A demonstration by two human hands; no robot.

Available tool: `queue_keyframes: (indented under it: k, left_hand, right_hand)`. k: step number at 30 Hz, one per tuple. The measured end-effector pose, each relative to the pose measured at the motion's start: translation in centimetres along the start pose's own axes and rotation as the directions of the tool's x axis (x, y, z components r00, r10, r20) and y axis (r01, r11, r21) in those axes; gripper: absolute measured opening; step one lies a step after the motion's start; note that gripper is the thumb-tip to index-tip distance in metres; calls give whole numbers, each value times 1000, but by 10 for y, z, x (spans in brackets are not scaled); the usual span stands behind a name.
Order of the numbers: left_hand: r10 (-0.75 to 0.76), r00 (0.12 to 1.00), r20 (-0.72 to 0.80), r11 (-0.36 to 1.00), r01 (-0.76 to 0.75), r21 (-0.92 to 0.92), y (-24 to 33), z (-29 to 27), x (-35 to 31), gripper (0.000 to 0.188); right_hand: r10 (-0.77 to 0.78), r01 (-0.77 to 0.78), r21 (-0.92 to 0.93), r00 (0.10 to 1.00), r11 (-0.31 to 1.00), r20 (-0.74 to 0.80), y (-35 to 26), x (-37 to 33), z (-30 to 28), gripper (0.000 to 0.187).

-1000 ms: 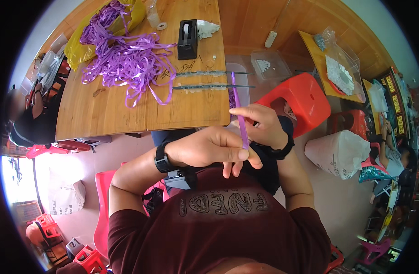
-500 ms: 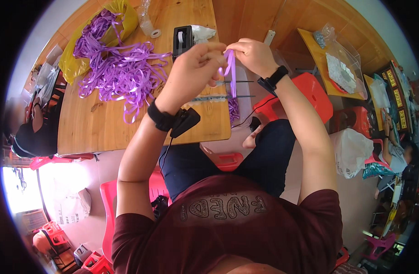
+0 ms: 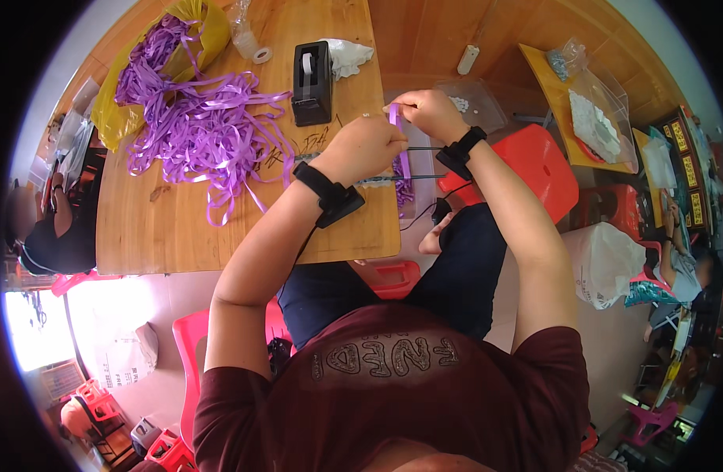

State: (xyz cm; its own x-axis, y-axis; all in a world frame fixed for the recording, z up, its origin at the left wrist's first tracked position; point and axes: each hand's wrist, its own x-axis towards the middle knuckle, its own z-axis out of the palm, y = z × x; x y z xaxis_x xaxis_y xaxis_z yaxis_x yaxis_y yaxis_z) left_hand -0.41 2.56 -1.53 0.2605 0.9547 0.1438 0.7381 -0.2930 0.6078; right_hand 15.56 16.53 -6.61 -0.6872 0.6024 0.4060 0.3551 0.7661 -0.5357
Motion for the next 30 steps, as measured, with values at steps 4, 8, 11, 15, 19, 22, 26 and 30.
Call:
queue_keyframes:
  k: [4,8,11,15,19,22,26,30]
  left_hand:
    - [-46,997,56,992,39,119,-2,8,5,23]
    - [18,995,-97,997,-11,77,-8,13,-1,25]
    - [5,1000,-28,996,-2,88,-7,9,3,27]
    - [-66,996,64,998,67,-3,-14,6,7,27]
    - [-243,957,161,960,261,-101,-3,-4,4,30]
    - [-268,947,180,953,288,-96,1,-8,6,30]
    - [-232,960,154,964,248,-98,-12,1,7,29]
    - [-173,978,118,977,185,-101,-18,6,8,29]
  right_hand:
    - [274,-301,108,938,947,214,18,-15,7,26]
    - [337,-444,220,856,869,392,22,-42,23,33]
    - [317,-470,361,857,805,406,23,-74,40,33]
    - [518,-634,596,764,493,385,16,-100,50,26]
    - [545,-529,833,752,162,371,-20,-119,48,24]
    - [435,-479,864,819,155,375,-20,-126,58,20]
    - [474,-536,755,812,378,340,-34,-131,72,16]
    - [547,-577,636,790,513,276,-38,-155,79,25]
